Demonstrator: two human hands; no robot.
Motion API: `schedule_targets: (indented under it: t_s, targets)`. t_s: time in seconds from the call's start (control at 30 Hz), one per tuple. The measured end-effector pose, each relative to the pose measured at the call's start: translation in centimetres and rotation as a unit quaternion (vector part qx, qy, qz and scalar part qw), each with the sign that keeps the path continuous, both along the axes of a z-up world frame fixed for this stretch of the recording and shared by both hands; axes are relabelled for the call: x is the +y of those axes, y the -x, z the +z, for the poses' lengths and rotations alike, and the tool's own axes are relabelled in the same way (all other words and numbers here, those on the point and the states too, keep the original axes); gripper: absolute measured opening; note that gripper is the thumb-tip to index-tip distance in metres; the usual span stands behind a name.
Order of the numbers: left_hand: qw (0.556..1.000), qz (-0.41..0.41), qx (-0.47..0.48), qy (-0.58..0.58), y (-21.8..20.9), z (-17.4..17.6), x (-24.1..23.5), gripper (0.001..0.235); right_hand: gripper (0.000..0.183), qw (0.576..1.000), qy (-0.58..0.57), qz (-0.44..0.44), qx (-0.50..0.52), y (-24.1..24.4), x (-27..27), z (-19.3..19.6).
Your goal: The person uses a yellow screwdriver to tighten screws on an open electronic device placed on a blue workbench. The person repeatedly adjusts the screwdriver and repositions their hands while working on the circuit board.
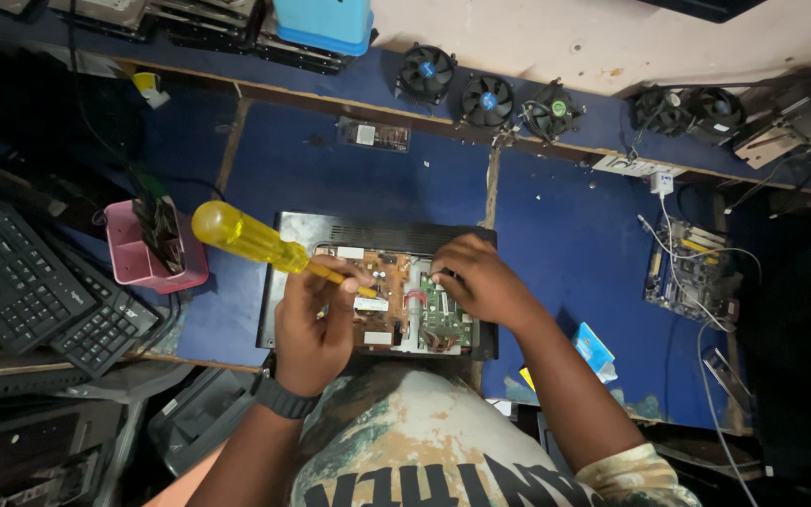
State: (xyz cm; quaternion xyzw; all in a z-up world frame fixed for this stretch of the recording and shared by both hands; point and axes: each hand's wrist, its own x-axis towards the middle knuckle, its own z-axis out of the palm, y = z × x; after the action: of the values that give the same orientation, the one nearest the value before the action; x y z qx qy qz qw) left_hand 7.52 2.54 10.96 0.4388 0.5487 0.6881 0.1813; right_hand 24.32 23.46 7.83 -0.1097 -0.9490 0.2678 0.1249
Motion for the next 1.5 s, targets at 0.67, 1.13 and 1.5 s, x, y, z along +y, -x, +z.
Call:
schedule_targets:
  t_s: [0.67, 1.13, 1.5]
  targets:
    - [0.995, -0.011, 0.082, 0.059, -0.9, 0.2, 5.2, 0.019, 0.018, 0.999, 0.011, 0.010, 0.040, -0.6, -0.1, -0.2]
    - [0.991, -0.048, 0.098, 0.078, -1.6, 0.1, 6.5, 0.021, 0.019, 0.998, 0.022, -0.017, 0.056, -0.9, -0.1, -0.9]
    - [0.982, -0.046, 0.108, 0.145, -1.9, 0.4, 6.8, 0.024, 0.020, 0.998, 0.030, -0.022, 0.048, -1.1, -0.1, -1.2]
